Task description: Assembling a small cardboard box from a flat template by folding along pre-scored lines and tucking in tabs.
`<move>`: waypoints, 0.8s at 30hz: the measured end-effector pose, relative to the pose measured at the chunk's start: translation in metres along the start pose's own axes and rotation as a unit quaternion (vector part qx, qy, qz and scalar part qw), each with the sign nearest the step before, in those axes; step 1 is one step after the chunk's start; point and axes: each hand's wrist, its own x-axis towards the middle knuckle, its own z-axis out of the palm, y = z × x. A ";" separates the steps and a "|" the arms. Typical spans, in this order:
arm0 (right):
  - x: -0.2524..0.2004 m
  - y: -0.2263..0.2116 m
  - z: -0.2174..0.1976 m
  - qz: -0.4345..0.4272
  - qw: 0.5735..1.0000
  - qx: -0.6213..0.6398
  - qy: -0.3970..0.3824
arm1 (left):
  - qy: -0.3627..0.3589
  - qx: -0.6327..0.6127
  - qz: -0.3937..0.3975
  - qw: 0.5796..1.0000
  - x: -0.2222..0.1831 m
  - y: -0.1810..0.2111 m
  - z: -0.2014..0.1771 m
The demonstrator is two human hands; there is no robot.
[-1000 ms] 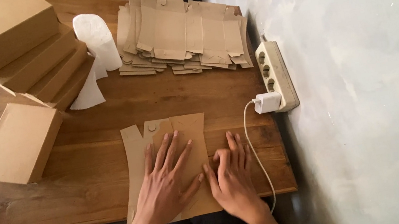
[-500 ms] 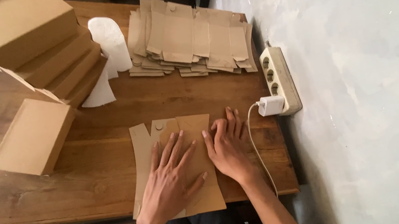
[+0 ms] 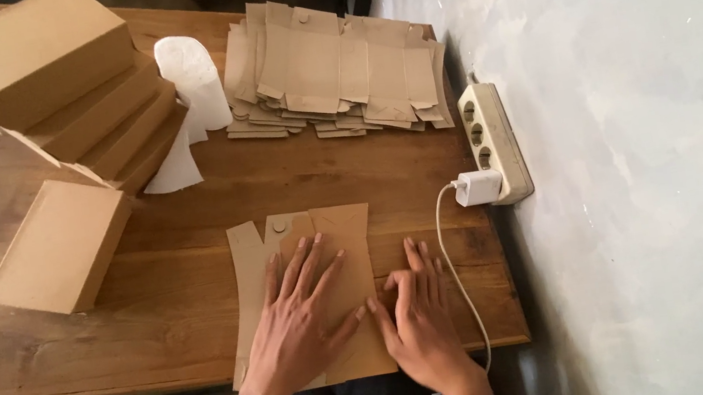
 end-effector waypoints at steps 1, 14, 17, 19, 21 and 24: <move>-0.004 -0.001 0.000 0.001 1.000 0.000 -0.001 | -0.001 -0.001 0.000 1.000 0.000 0.000 0.000; 0.016 0.002 0.005 0.039 0.997 -0.063 0.020 | 0.002 -0.009 0.002 1.000 -0.002 0.001 -0.002; 0.029 0.009 0.010 0.043 0.996 -0.078 0.017 | 0.000 -0.011 0.005 1.000 -0.001 0.001 -0.004; 0.038 0.016 0.014 0.046 0.996 -0.069 0.006 | 0.000 -0.012 0.006 1.000 -0.002 0.001 -0.004; 0.048 0.022 0.019 0.048 0.998 -0.045 0.006 | -0.004 -0.017 0.004 1.000 -0.002 0.000 -0.002; 0.062 0.023 0.015 0.057 0.998 -0.031 -0.006 | -0.008 -0.090 -0.020 0.996 -0.001 -0.003 -0.001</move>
